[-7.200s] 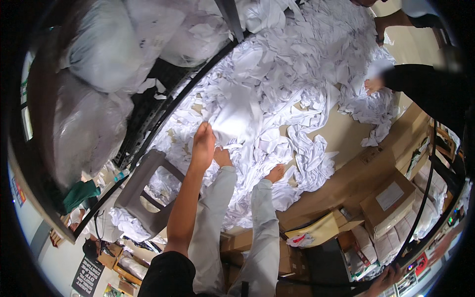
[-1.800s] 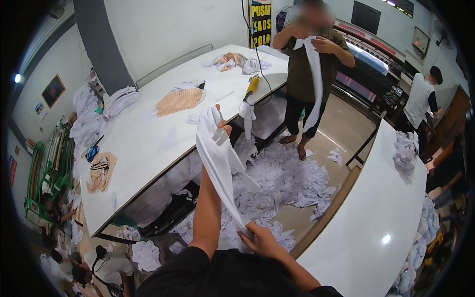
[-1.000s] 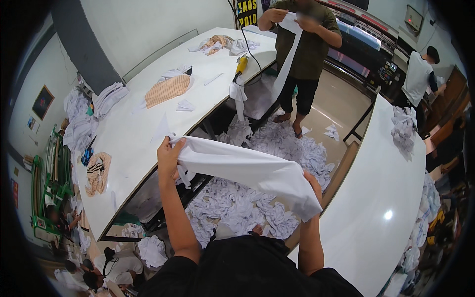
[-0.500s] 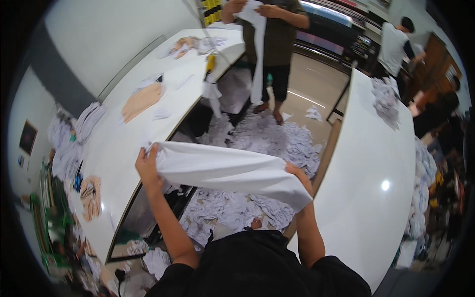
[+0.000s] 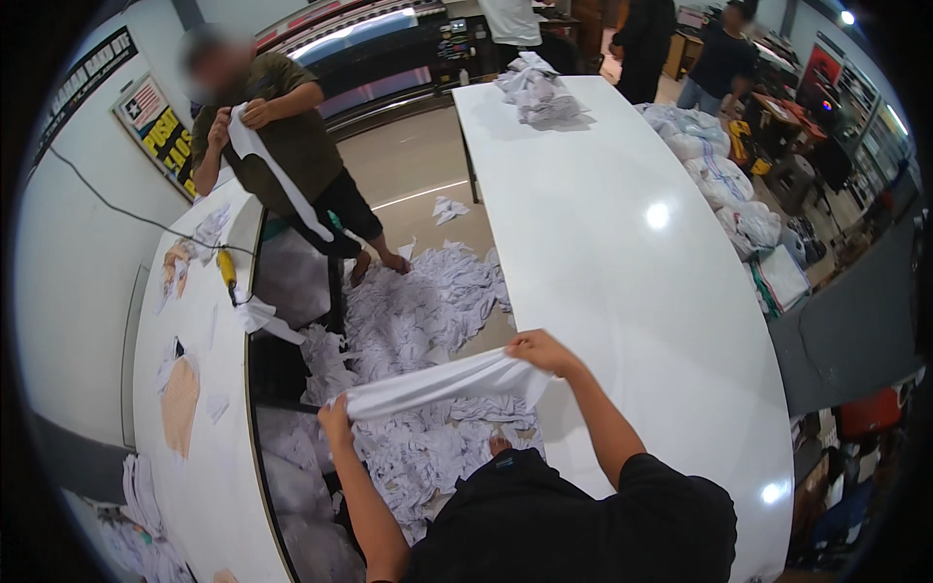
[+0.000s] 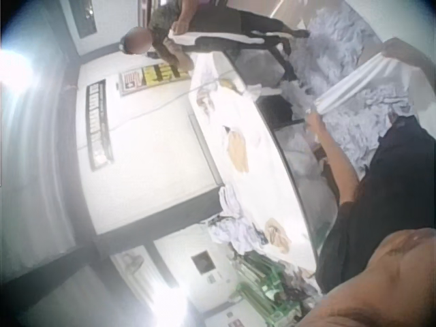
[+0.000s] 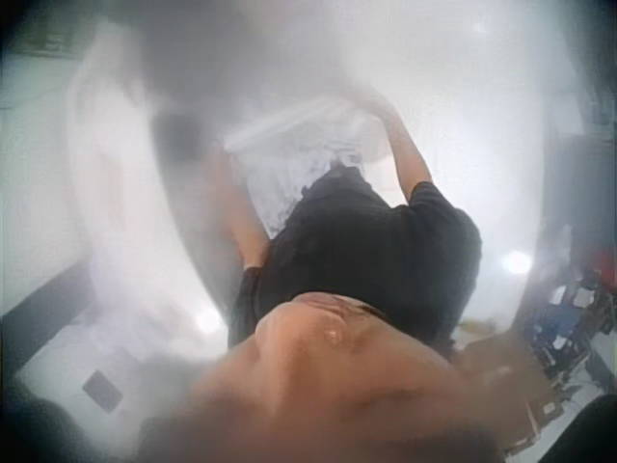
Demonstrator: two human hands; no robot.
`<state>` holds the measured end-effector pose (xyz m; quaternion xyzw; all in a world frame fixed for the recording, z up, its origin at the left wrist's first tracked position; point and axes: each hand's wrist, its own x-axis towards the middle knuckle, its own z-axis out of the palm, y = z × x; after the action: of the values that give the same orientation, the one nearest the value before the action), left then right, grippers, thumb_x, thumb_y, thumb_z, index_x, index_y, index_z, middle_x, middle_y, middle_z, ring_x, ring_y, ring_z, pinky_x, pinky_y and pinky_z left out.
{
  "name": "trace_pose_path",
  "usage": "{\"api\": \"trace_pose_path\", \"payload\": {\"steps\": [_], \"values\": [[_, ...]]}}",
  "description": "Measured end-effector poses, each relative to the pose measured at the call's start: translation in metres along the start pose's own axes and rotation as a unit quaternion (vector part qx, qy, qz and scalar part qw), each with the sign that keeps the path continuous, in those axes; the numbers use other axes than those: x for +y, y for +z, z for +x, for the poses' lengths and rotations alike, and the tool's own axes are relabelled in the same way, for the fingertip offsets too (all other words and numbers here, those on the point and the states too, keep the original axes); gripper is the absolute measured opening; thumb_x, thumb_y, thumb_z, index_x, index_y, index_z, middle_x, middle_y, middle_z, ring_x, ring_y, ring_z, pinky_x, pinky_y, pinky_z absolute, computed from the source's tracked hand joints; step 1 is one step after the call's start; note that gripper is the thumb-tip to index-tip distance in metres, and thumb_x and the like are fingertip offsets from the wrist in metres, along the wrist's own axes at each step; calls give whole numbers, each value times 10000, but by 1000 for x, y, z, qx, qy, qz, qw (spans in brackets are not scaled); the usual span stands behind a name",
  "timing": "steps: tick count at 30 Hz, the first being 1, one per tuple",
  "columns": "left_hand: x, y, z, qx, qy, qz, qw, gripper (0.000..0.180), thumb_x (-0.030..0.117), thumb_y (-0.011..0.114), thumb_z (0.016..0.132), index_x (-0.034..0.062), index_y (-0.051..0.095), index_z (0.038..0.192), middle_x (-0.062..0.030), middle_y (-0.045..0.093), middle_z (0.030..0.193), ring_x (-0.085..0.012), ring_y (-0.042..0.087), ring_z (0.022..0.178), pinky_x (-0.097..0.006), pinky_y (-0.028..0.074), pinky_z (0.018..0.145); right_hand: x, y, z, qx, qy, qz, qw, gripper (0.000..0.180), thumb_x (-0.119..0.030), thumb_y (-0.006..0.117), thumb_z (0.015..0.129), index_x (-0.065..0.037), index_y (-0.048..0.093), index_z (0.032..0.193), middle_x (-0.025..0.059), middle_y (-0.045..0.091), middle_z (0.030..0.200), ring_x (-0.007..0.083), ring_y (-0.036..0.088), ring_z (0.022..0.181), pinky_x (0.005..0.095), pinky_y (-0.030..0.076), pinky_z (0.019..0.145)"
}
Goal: The person uses a yellow electric fabric cutter to cut a striped pattern from a large sheet of white fabric on a table. After cutting, the person gathers the cut pieces and the remaining fabric scraps.
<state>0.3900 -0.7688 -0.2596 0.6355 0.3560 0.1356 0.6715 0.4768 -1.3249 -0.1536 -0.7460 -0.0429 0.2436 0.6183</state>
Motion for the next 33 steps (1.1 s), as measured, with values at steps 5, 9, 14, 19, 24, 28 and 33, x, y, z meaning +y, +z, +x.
{"api": "trace_pose_path", "payload": {"steps": [5,9,14,19,24,28,33], "values": [[113,214,-40,-158,39,-12,987,645,237,801,885,-90,490,1346,-165,635,1179,-283,674,991,-399,606,771,0,-130,-62,253,34,-35,966,298,-300,813,888,-22,743,969,54,690,816,128,602,764,303,499,697],[131,321,-103,-348,-11,68,935,883,287,754,937,-76,219,1540,-231,532,1345,-330,680,1035,-404,612,807,61,-235,-72,515,-55,-259,815,390,-345,764,894,-29,710,1116,162,721,1086,349,674,1017,456,533,901],[41,316,-117,-413,-67,264,869,1148,318,731,958,50,-165,1625,-321,401,1524,-347,698,1026,-409,603,775,104,-187,-45,512,-93,-402,753,445,-298,676,941,-126,606,1345,130,563,1398,363,521,1291,544,425,1044],[-29,222,-130,-402,-217,240,856,1046,246,707,974,110,-72,1658,-269,461,1528,-324,726,974,-407,608,755,142,-132,-55,417,34,-505,755,488,-358,545,1027,-176,529,1480,87,448,1574,325,352,1477,622,272,1145],[-121,25,-121,-253,-238,244,905,854,219,670,983,67,162,1653,-212,586,1389,-328,734,915,-402,616,705,133,-121,-44,427,17,-502,752,486,-355,527,1034,-171,526,1484,75,435,1590,326,329,1489,612,226,1168],[-152,-67,-180,-85,-367,156,913,547,262,680,958,23,485,1410,-134,613,1118,-364,714,825,-453,591,643,133,-129,-50,435,33,-509,742,485,-340,532,1026,-158,532,1475,73,442,1585,326,338,1482,614,227,1164],[-173,-120,-261,7,-399,160,903,463,247,692,934,15,520,1295,-130,623,1047,-344,700,785,-450,573,618,131,-126,-44,440,36,-515,734,486,-338,551,1009,-152,547,1458,76,468,1567,326,367,1471,620,246,1165]]}}
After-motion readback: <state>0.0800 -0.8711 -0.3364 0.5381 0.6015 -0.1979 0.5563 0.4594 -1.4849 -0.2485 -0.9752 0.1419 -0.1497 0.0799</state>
